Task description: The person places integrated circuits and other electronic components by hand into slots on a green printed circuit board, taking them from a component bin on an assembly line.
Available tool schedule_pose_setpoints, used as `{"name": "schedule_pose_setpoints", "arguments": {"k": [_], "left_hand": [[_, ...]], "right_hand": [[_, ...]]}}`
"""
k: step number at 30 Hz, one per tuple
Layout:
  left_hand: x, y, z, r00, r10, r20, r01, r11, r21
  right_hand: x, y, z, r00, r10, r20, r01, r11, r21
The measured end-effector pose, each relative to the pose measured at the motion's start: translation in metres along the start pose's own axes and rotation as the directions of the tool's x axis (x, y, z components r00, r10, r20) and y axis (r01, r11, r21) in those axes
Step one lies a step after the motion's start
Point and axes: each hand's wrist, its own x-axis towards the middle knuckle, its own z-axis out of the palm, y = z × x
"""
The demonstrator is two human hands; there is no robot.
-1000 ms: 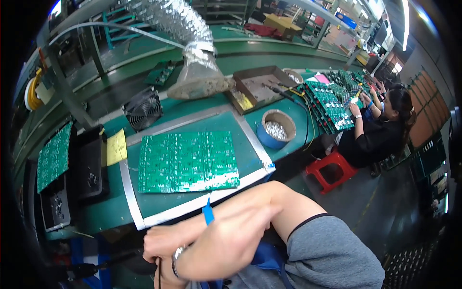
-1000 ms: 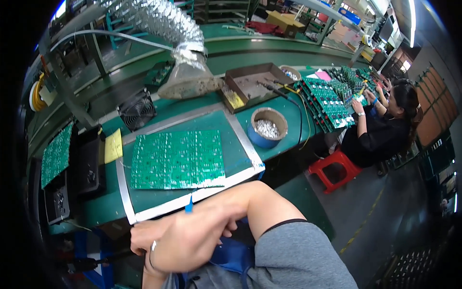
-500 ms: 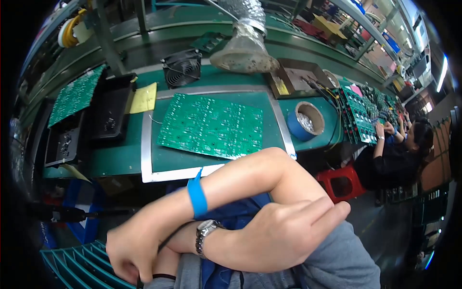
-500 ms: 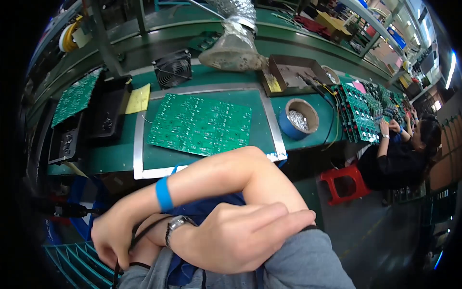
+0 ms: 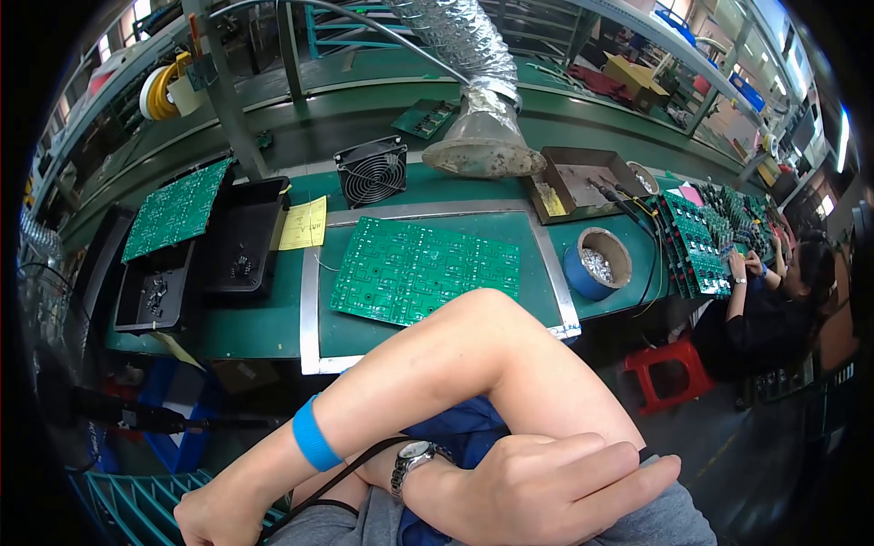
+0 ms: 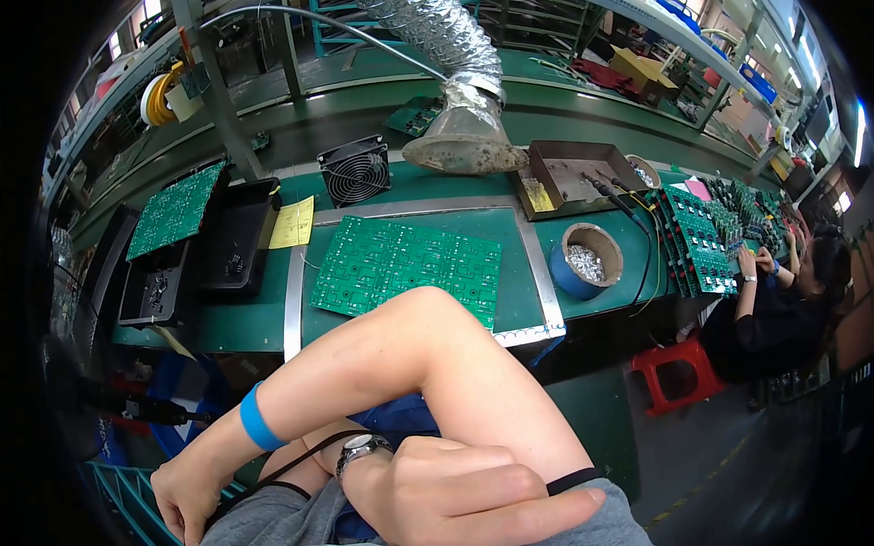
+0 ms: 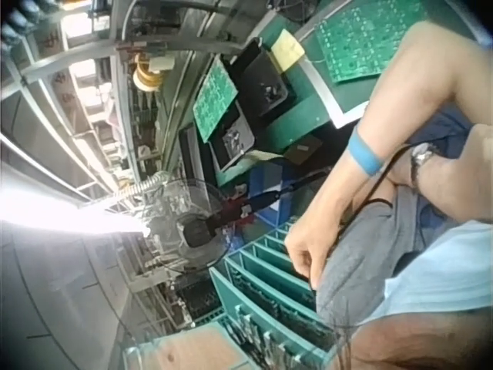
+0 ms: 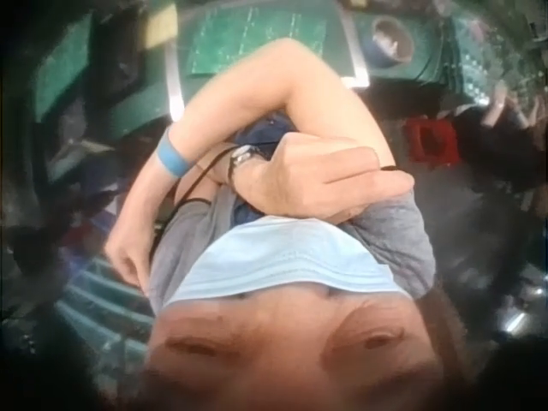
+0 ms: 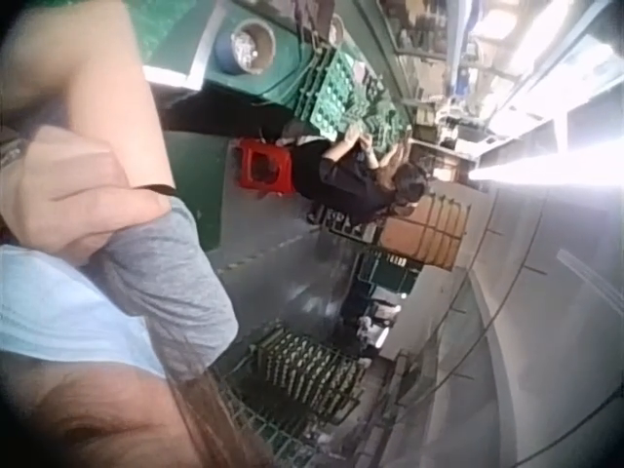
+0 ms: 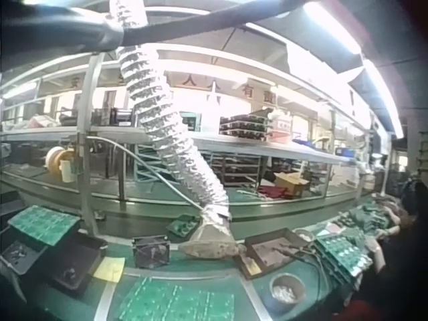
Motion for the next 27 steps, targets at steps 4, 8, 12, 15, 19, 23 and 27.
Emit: {"name": "schedule_pose_setpoints", "arguments": {"k": [4, 8, 12, 15, 19, 23, 27], "left_hand": [[-0.005, -0.001, 0.0, 0.984, -0.147, 0.098, 0.147, 0.989, 0.003], [-0.036, -0.014, 0.016, 0.991, -0.135, 0.008, 0.134, 0.968, -0.212], [-0.046, -0.047, 0.01, 0.962, -0.268, 0.047, 0.258, 0.844, -0.469], [-0.038, -0.069, -0.023, 0.693, -0.467, 0.549, 0.599, -0.05, -0.799], [-0.052, -0.086, -0.052, 0.736, -0.57, 0.366, 0.067, -0.477, -0.876], [-0.048, -0.088, -0.084, 0.783, -0.611, 0.116, 0.088, -0.077, -0.993], [-0.074, -0.031, -0.114, 0.728, -0.681, -0.079, 0.252, 0.374, -0.893]], "right_hand": [[0.018, 0.056, 0.002, 1.0, -0.016, 0.025, 0.025, 0.902, -0.432], [-0.014, 0.166, 0.003, 0.963, 0.047, 0.265, 0.13, 0.783, -0.609], [-0.129, 0.103, 0.078, 0.991, 0.068, 0.112, 0.02, 0.766, -0.643], [-0.118, 0.13, 0.027, 0.995, 0.025, -0.099, -0.087, 0.723, -0.686], [-0.131, 0.14, 0.043, 0.951, -0.023, -0.309, -0.183, 0.762, -0.622], [-0.154, 0.156, 0.056, 0.826, -0.017, -0.564, -0.312, 0.819, -0.481], [-0.152, 0.181, 0.065, 0.683, 0.027, -0.73, -0.392, 0.857, -0.335]]}}
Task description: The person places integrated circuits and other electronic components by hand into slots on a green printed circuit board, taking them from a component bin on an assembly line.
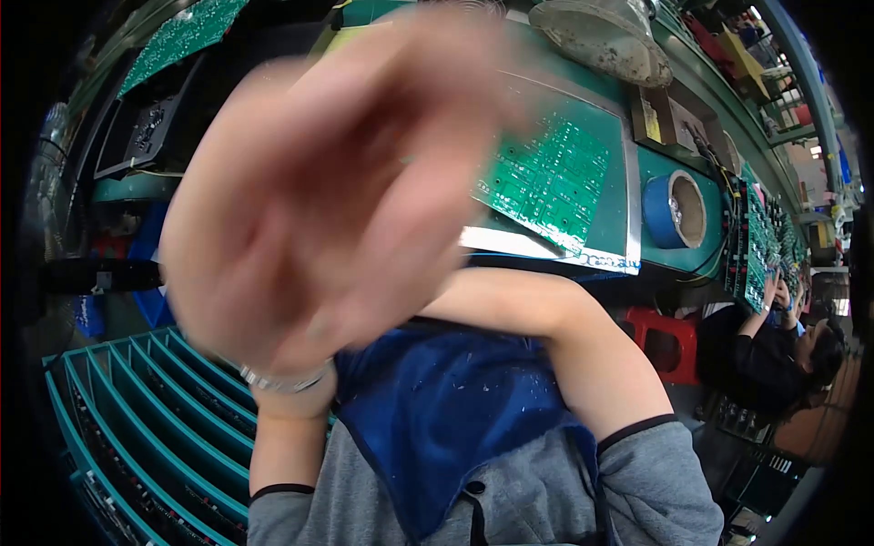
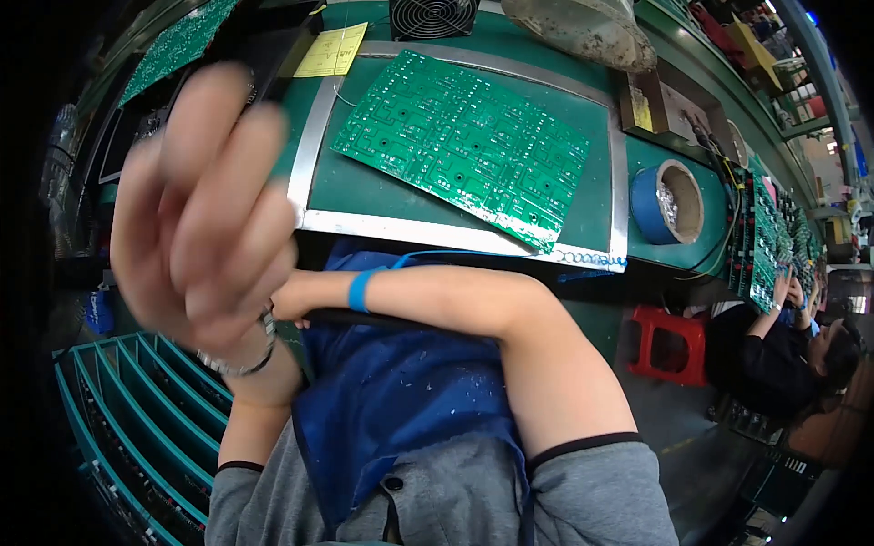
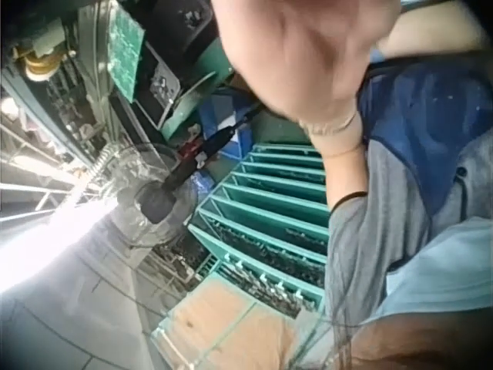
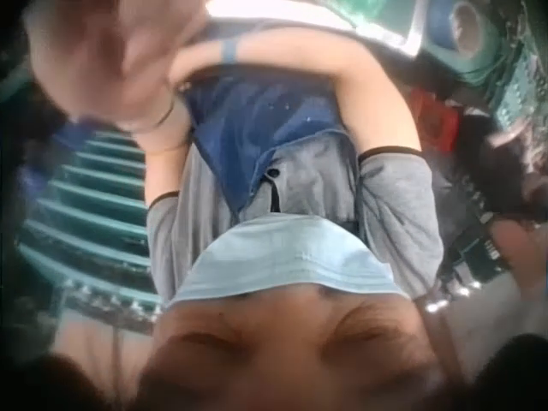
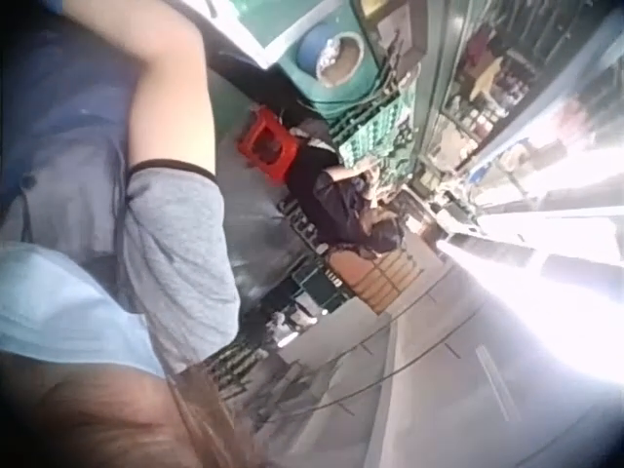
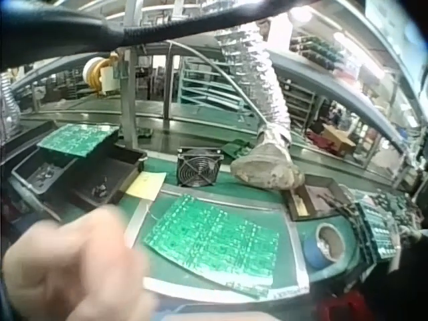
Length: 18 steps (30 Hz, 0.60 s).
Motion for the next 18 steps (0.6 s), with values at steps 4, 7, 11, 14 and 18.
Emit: {"name": "schedule_pose_setpoints", "arguments": {"k": [4, 7, 11, 14, 18], "left_hand": [[-0.084, -0.016, -0.032, 0.758, 0.328, -0.564, 0.252, 0.651, 0.716], [-0.143, -0.071, -0.043, 0.643, 0.371, -0.67, 0.506, 0.451, 0.735], [-0.19, -0.101, -0.045, 0.536, -0.173, -0.826, 0.802, 0.411, 0.434], [-0.174, -0.091, -0.053, 0.534, -0.163, -0.83, 0.699, 0.638, 0.324], [-0.125, -0.067, -0.064, 0.659, -0.184, -0.729, 0.538, 0.793, 0.287]], "right_hand": [[0.009, -0.009, -0.058, 0.936, 0.337, -0.104, -0.348, 0.93, -0.12], [-0.015, -0.055, -0.081, 0.961, 0.187, -0.203, -0.246, 0.915, -0.321], [-0.04, -0.087, -0.105, 0.95, 0.192, -0.246, -0.283, 0.864, -0.416], [-0.062, -0.093, -0.126, 0.934, 0.169, -0.316, -0.271, 0.91, -0.313], [-0.107, -0.108, -0.135, 0.827, 0.501, -0.255, -0.534, 0.842, -0.078]]}}
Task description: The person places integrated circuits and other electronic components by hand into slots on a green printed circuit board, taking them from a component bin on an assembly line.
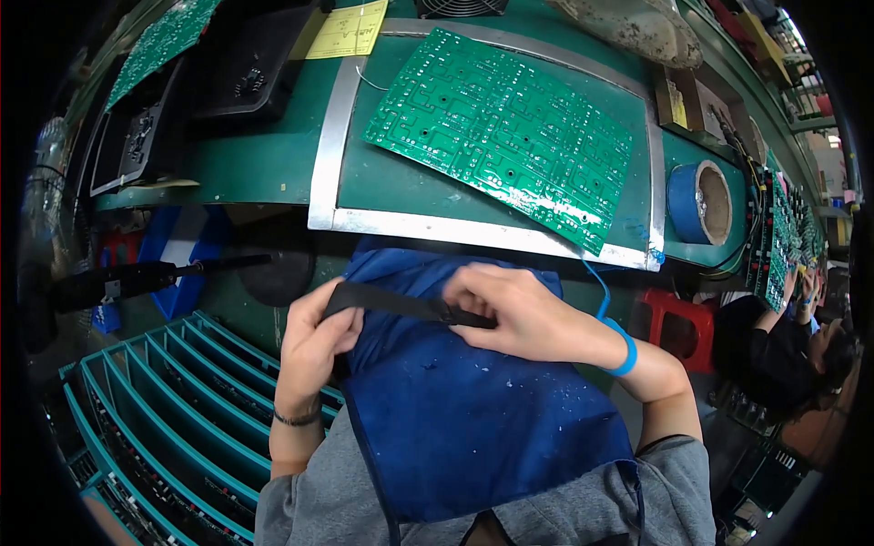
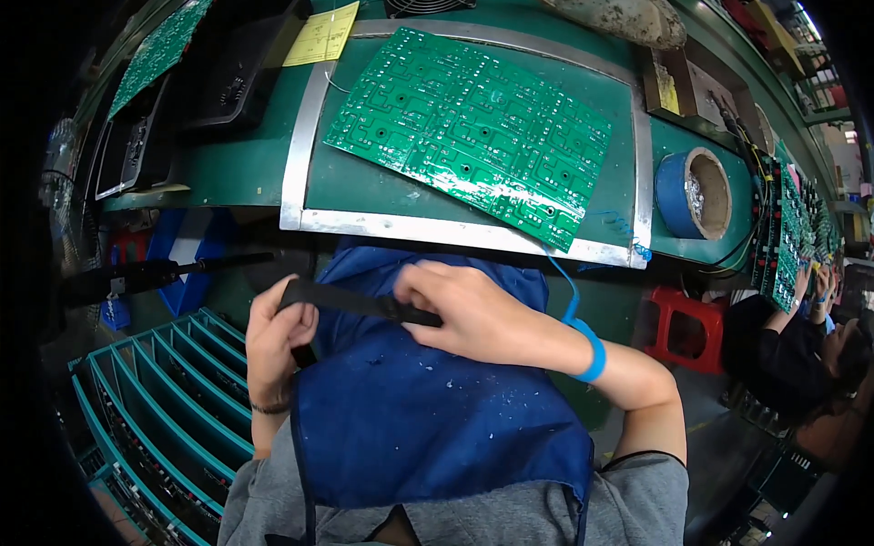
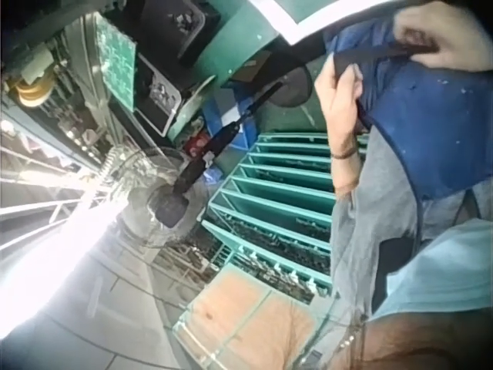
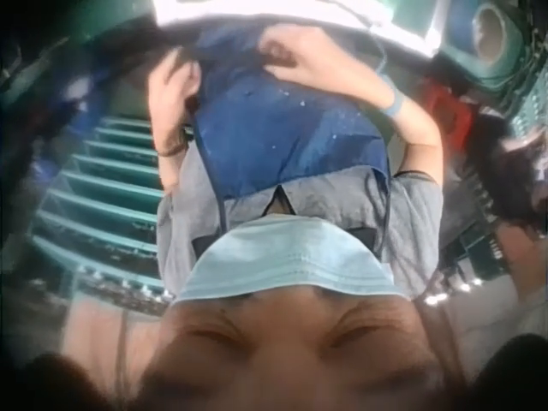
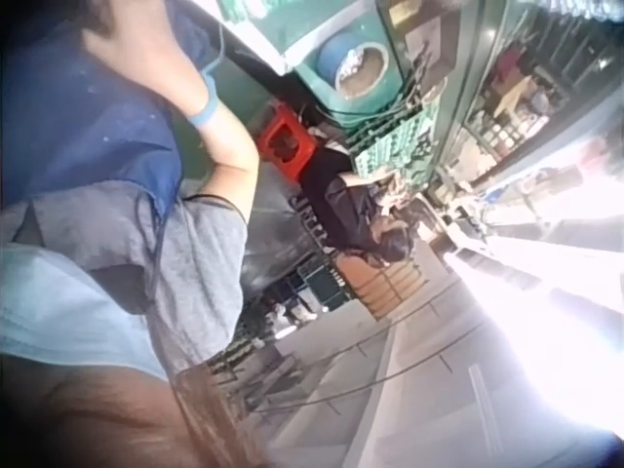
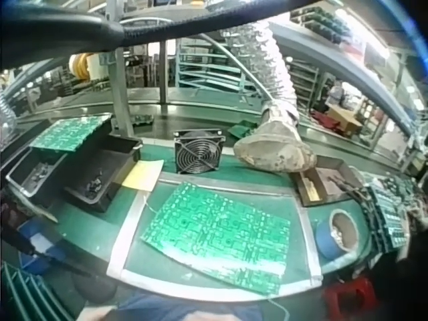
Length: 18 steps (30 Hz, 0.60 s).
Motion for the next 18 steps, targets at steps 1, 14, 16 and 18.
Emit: {"name": "schedule_pose_setpoints", "arguments": {"k": [1, 14, 16, 18], "left_hand": [[0.013, 0.008, 0.003, 0.999, -0.011, 0.048, 0.01, 1.0, 0.029], [0.083, -0.008, 0.029, 0.858, -0.264, 0.442, 0.218, 0.964, 0.152], [0.083, -0.013, 0.047, 0.875, -0.082, 0.477, 0.026, 0.992, 0.124], [0.088, -0.017, 0.058, 0.827, -0.13, 0.547, 0.032, 0.982, 0.186]], "right_hand": [[-0.012, 0.01, -0.005, 0.998, 0.053, 0.014, -0.053, 0.998, 0.019], [-0.06, 0.037, -0.016, 0.877, 0.478, -0.049, -0.291, 0.61, 0.737], [-0.057, 0.036, -0.024, 0.855, 0.516, -0.054, -0.311, 0.593, 0.743], [-0.057, 0.038, -0.028, 0.846, 0.531, -0.045, -0.339, 0.602, 0.723]]}}
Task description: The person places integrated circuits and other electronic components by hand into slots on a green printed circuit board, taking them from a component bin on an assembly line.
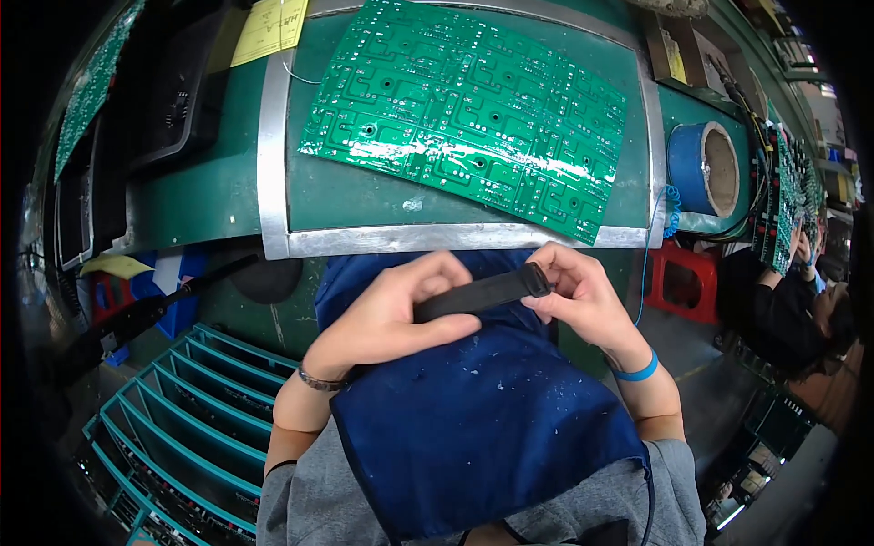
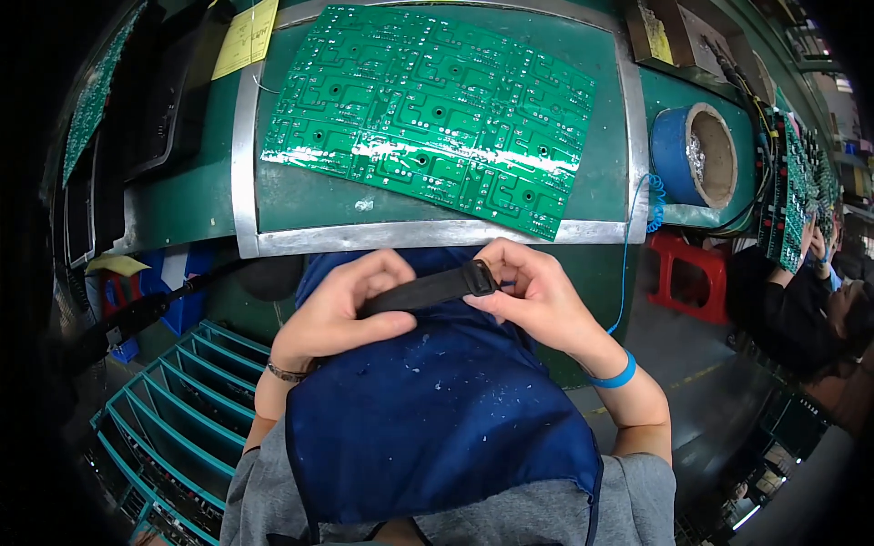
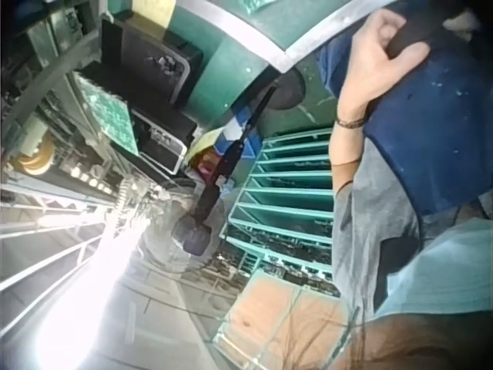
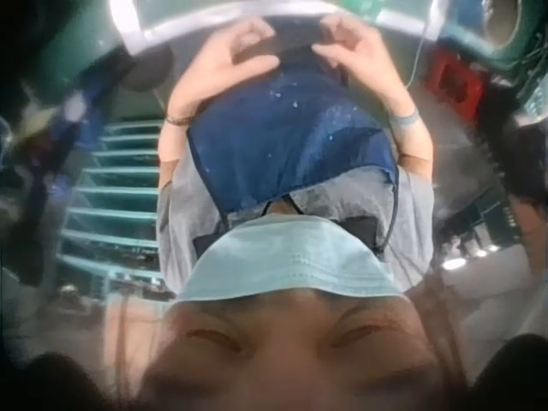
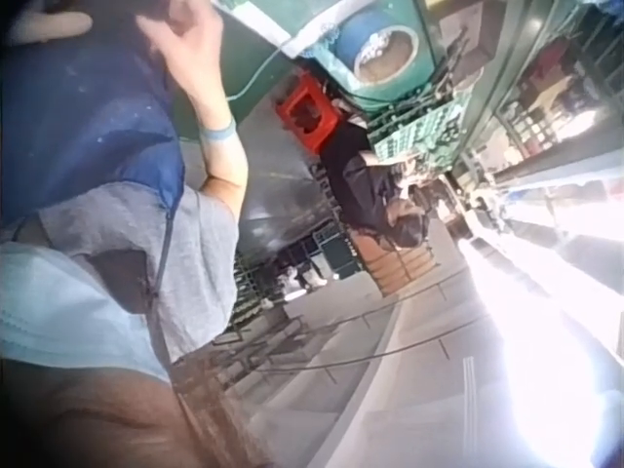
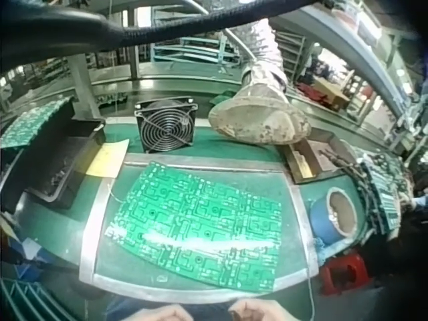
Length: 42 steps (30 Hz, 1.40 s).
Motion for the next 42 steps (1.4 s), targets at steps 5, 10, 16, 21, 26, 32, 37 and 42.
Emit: {"name": "schedule_pose_setpoints", "arguments": {"k": [5, 10, 16, 21, 26, 32, 37, 42], "left_hand": [[0.027, -0.007, 0.017, 0.998, 0.038, 0.043, -0.036, 0.999, -0.028], [0.024, 0.0, 0.007, 0.987, -0.159, 0.005, 0.156, 0.96, -0.231], [0.021, 0.006, 0.006, 0.976, -0.18, -0.121, 0.164, 0.978, -0.13], [0.017, -0.002, 0.007, 0.982, -0.124, -0.142, 0.116, 0.991, -0.067], [0.019, -0.009, 0.012, 0.976, -0.187, -0.116, 0.161, 0.965, -0.207], [0.026, -0.015, 0.023, 0.944, 0.272, -0.186, -0.212, 0.933, 0.291], [0.026, -0.015, 0.028, 0.925, 0.321, -0.205, -0.246, 0.914, 0.323], [0.021, -0.008, 0.032, 0.889, 0.419, -0.185, -0.311, 0.849, 0.428]], "right_hand": [[0.0, 0.001, -0.001, 0.996, -0.071, -0.062, 0.059, 0.983, -0.175], [0.002, -0.01, -0.002, 0.995, -0.095, 0.039, 0.099, 0.989, -0.107], [0.005, -0.015, 0.005, 0.98, -0.2, 0.012, 0.179, 0.844, -0.505], [0.005, -0.01, 0.008, 0.955, -0.289, 0.061, 0.261, 0.726, -0.636], [0.008, 0.0, 0.018, 0.962, -0.233, -0.142, 0.199, 0.955, -0.219], [0.002, 0.002, 0.004, 1.0, 0.019, 0.016, -0.016, 0.989, -0.145], [0.008, 0.003, 0.01, 0.953, -0.299, 0.045, 0.284, 0.836, -0.469], [0.005, -0.017, 0.007, 0.983, -0.15, 0.102, 0.178, 0.704, -0.687]]}}
